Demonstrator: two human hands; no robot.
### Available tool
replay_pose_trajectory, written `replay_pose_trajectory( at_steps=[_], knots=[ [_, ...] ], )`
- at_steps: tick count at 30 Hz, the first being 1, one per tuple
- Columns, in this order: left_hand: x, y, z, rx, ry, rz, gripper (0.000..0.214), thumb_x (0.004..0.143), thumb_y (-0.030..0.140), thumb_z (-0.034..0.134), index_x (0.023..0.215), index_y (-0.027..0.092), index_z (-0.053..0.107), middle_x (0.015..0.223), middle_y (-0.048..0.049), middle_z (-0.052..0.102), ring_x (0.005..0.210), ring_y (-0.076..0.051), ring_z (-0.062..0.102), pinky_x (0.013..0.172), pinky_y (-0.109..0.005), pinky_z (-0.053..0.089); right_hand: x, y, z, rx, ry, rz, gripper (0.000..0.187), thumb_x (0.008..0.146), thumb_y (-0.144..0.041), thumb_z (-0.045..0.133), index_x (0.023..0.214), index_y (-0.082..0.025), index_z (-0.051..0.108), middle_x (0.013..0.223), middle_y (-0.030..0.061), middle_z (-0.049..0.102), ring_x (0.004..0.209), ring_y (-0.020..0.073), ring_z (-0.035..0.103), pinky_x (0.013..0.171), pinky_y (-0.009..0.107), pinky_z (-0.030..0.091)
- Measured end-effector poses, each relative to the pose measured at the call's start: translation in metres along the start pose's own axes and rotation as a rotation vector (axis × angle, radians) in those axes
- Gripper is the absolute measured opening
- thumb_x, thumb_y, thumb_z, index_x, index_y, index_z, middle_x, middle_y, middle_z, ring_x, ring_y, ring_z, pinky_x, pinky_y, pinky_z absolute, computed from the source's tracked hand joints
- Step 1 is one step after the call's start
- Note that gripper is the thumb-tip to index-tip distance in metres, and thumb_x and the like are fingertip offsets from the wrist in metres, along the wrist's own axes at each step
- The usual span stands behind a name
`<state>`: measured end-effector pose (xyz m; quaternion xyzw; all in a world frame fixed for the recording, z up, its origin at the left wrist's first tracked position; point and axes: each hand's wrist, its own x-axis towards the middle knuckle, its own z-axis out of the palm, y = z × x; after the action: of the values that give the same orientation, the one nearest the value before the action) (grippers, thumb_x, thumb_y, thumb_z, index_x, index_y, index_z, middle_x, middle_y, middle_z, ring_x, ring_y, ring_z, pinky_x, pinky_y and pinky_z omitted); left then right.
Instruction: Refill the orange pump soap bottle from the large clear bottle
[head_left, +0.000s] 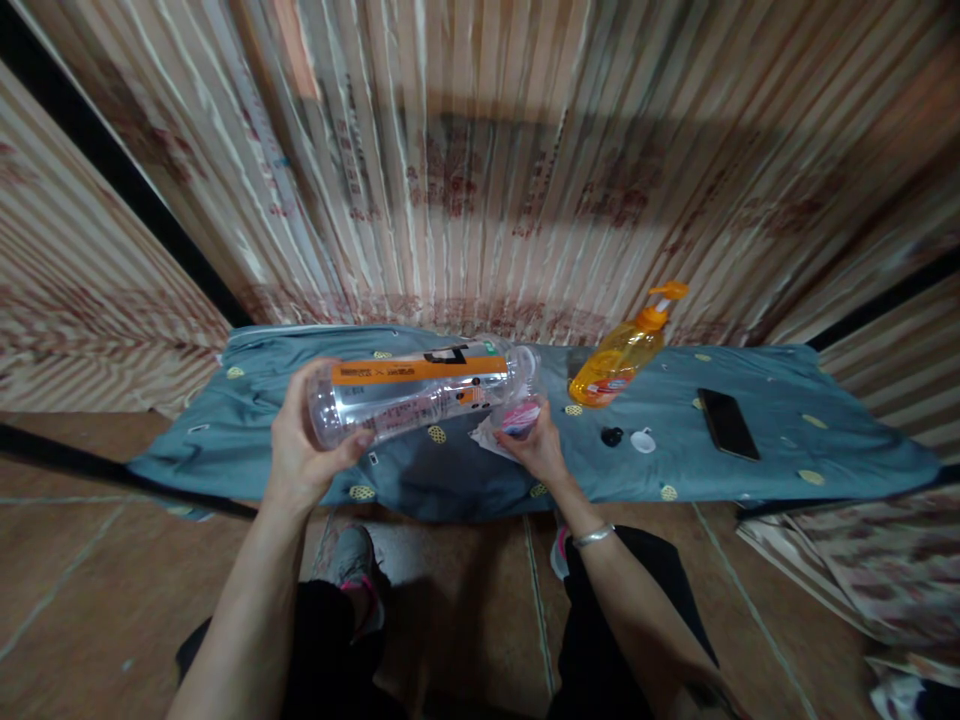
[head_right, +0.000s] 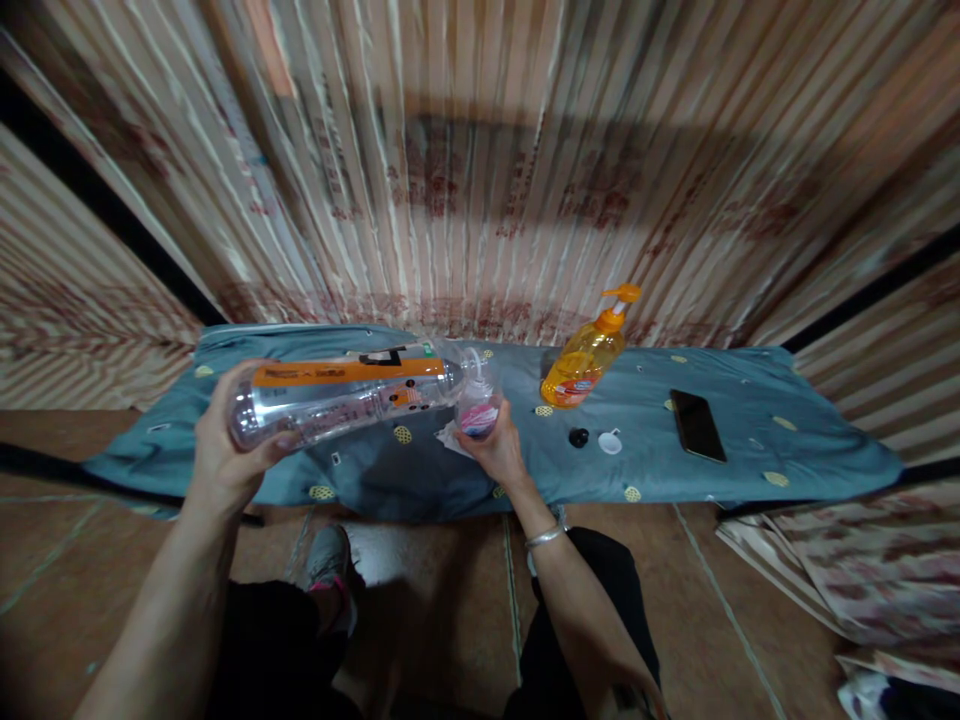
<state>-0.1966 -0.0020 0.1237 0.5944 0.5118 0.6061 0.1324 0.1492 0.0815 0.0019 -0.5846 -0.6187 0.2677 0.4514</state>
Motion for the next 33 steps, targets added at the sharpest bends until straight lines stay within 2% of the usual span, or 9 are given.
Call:
replay_pose_trajectory(
  at_steps=[16, 20, 23, 27, 33],
  knots=[
    [0.0005, 0.0060, 0.0027, -0.027, 0.008, -0.018, 0.098, 0.066, 0.081, 0.103, 0.138, 0.023, 0.072, 0.122, -0.0115, 0.083, 0.110, -0.037, 0.083, 0.092, -0.049, 0.072, 0.0002, -0.0041, -0.0015, 0.001, -0.018, 0.019, 0.075, 0.070, -0.046, 0.104, 0.130, -0.031, 0.062, 0.119, 0.0096, 0.092, 0.111, 0.0403, 0.094, 0.095, 0.050, 0.077],
    [0.0008, 0.0076, 0.0030, -0.048, 0.007, -0.043, 0.099, 0.062, 0.078, 0.105, 0.138, 0.024, 0.072, 0.124, -0.0117, 0.084, 0.114, -0.038, 0.084, 0.096, -0.050, 0.073, 0.0005, -0.0026, -0.0008, -0.028, -0.010, 0.017, 0.076, 0.070, -0.047, 0.104, 0.131, -0.031, 0.062, 0.121, 0.0101, 0.092, 0.114, 0.0412, 0.094, 0.097, 0.052, 0.077],
    [-0.0004, 0.0064, 0.0029, -0.038, 0.022, -0.046, 0.098, 0.062, 0.077, 0.105, 0.138, 0.023, 0.073, 0.126, -0.0126, 0.084, 0.116, -0.039, 0.084, 0.098, -0.051, 0.073, 0.0006, -0.0006, -0.0006, -0.031, -0.008, 0.005, 0.076, 0.070, -0.049, 0.104, 0.131, -0.031, 0.063, 0.117, 0.0086, 0.092, 0.110, 0.0403, 0.094, 0.093, 0.050, 0.078],
    [-0.0029, 0.0041, 0.0028, -0.004, 0.012, -0.026, 0.090, 0.070, 0.077, 0.099, 0.141, 0.029, 0.072, 0.129, -0.0112, 0.083, 0.119, -0.041, 0.085, 0.100, -0.055, 0.074, 0.0001, 0.0018, -0.0003, -0.021, 0.008, -0.009, 0.075, 0.071, -0.053, 0.104, 0.130, -0.031, 0.064, 0.113, 0.0063, 0.092, 0.104, 0.0387, 0.094, 0.088, 0.048, 0.077],
    [-0.0033, 0.0052, 0.0029, -0.029, 0.033, -0.035, 0.086, 0.065, 0.070, 0.101, 0.137, 0.031, 0.075, 0.127, -0.0114, 0.085, 0.118, -0.044, 0.085, 0.100, -0.059, 0.074, -0.0003, 0.0013, 0.0010, -0.013, 0.015, 0.012, 0.076, 0.068, -0.054, 0.104, 0.128, -0.031, 0.063, 0.113, 0.0078, 0.091, 0.105, 0.0399, 0.093, 0.089, 0.049, 0.076]
  ],
)
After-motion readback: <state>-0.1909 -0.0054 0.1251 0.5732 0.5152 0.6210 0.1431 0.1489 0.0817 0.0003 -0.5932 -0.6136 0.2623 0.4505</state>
